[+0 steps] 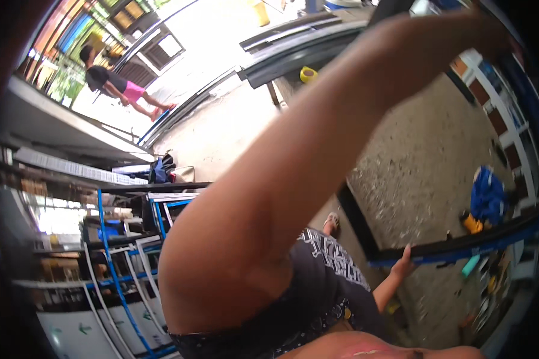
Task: The person retrieves a metal frame from a stack and places it on a workbench, measures the frame using a tape measure, and writes measurements onto a piece of cardboard with a pencil.
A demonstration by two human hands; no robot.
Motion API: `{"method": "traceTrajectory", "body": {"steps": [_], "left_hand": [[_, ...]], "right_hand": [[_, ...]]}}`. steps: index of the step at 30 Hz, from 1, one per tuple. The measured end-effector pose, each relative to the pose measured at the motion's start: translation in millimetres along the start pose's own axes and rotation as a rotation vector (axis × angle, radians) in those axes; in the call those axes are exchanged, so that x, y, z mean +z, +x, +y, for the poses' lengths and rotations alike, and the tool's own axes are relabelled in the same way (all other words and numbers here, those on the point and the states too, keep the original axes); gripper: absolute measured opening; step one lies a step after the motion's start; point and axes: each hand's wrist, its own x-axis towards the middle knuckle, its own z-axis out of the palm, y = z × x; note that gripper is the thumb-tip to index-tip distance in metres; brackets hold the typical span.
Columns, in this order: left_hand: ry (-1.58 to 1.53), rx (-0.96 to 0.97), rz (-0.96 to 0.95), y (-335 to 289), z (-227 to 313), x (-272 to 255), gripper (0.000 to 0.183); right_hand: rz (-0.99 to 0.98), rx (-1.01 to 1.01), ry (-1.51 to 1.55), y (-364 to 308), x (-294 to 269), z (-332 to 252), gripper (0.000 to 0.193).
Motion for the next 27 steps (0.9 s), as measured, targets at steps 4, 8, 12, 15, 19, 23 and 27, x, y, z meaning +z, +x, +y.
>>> {"method": "traceTrajectory", "body": {"steps": [4,8,12,15,19,23,27], "left_hand": [[0.112,-0.185,-0.13,26,5,92,0.04],[-0.223,-0.318,-0.078,-48,72,139,0.058],[-0.793,-0.932,-0.662,-263,130,144,0.103],[-0.59,-1.707,-0.709,-411,85,130,0.094],[-0.79,-1.985,-0.62,-508,11,95,0.075],[-0.553,-1.695,-0.606,-541,-6,111,0.066],[-0.503,-1.473,-0.68,-592,54,125,0.071]], "right_hand": [[0.02,0.119,0.264,32,13,0,0.056],[-0.053,0.421,0.24,69,20,-13,0.06],[-0.169,0.734,-0.208,89,16,-30,0.062],[-0.15,0.632,-0.004,96,23,-35,0.06],[-0.116,0.564,0.06,114,30,-27,0.058],[-0.187,0.636,0.091,140,40,-16,0.053],[-0.199,0.612,0.117,150,46,-1,0.046]]}}
